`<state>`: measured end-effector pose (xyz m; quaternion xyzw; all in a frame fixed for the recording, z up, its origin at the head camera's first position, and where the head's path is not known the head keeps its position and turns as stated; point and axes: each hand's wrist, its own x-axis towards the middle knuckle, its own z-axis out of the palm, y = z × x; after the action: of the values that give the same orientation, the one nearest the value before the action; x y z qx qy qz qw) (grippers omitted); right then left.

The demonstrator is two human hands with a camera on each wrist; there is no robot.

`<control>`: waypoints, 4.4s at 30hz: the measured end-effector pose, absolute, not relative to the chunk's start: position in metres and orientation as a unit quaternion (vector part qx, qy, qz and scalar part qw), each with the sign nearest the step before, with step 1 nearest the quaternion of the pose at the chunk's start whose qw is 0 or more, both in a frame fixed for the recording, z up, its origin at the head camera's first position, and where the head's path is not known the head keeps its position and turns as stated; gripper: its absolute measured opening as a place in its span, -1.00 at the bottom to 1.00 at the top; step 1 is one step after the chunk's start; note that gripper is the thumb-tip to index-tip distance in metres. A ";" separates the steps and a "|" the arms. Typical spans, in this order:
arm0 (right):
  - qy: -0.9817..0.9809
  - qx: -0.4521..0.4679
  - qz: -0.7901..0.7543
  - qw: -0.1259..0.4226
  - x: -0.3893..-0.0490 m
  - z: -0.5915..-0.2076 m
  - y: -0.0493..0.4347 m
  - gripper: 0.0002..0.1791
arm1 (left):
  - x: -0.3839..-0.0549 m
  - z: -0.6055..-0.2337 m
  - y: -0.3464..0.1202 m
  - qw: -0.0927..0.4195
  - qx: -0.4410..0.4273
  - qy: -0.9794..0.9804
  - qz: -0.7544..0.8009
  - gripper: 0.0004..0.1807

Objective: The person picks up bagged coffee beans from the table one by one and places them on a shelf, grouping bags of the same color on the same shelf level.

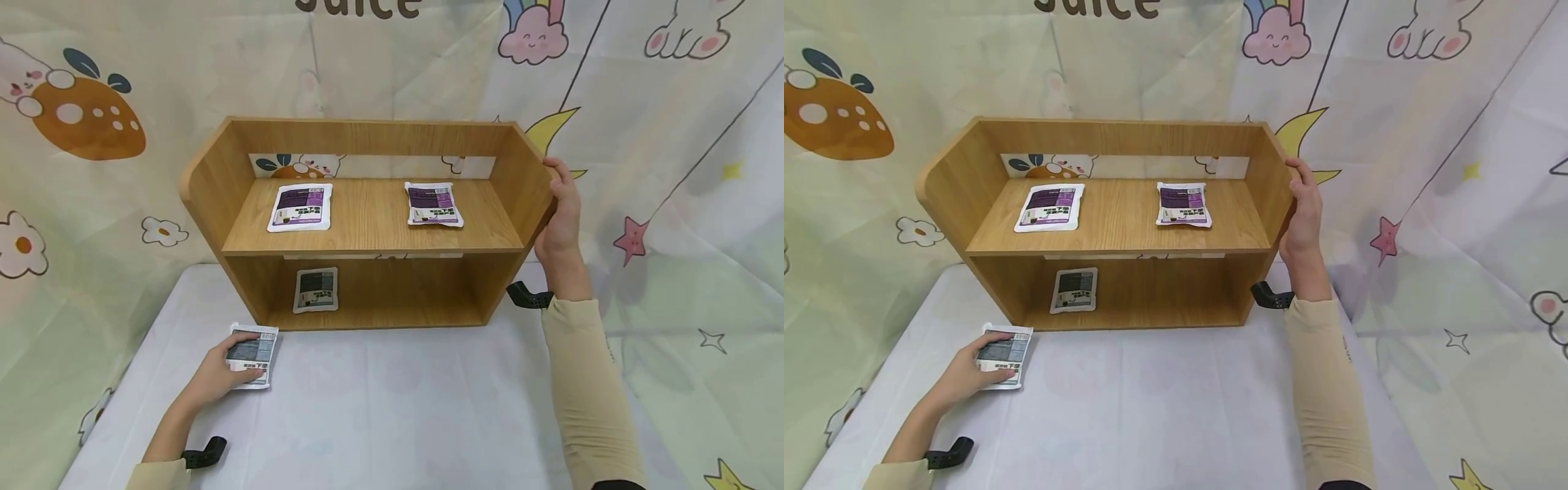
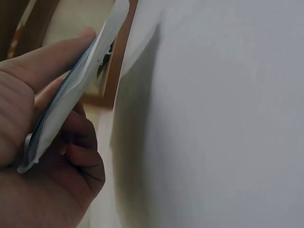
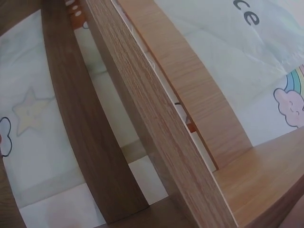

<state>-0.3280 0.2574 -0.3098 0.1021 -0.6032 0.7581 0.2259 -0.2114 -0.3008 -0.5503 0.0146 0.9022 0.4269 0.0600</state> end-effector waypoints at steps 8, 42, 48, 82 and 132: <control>-0.604 0.110 0.758 0.221 -0.328 -0.312 0.258 -0.55 | -0.217 -0.547 -0.249 0.056 0.035 0.892 0.447 -0.13; -0.611 0.125 0.748 0.226 -0.331 -0.312 0.261 -0.54 | -0.301 -0.550 -0.085 0.041 0.141 0.838 0.526 -0.22; -0.612 0.125 0.747 0.225 -0.331 -0.312 0.260 -0.55 | -0.319 -0.551 -0.056 0.051 0.163 0.833 0.526 -0.23; -0.600 0.132 0.759 0.216 -0.328 -0.318 0.261 -0.56 | -0.390 -0.533 -0.001 0.120 0.144 0.829 0.527 -0.08; -0.597 0.150 0.756 0.222 -0.332 -0.317 0.263 -0.55 | -0.389 -0.556 0.040 0.105 0.126 0.913 0.373 -0.09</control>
<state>-0.3318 0.2627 -0.3170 0.1498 -0.5968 0.7562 0.2225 -0.3895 0.0403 -0.5556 0.1261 0.9133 0.3729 0.1046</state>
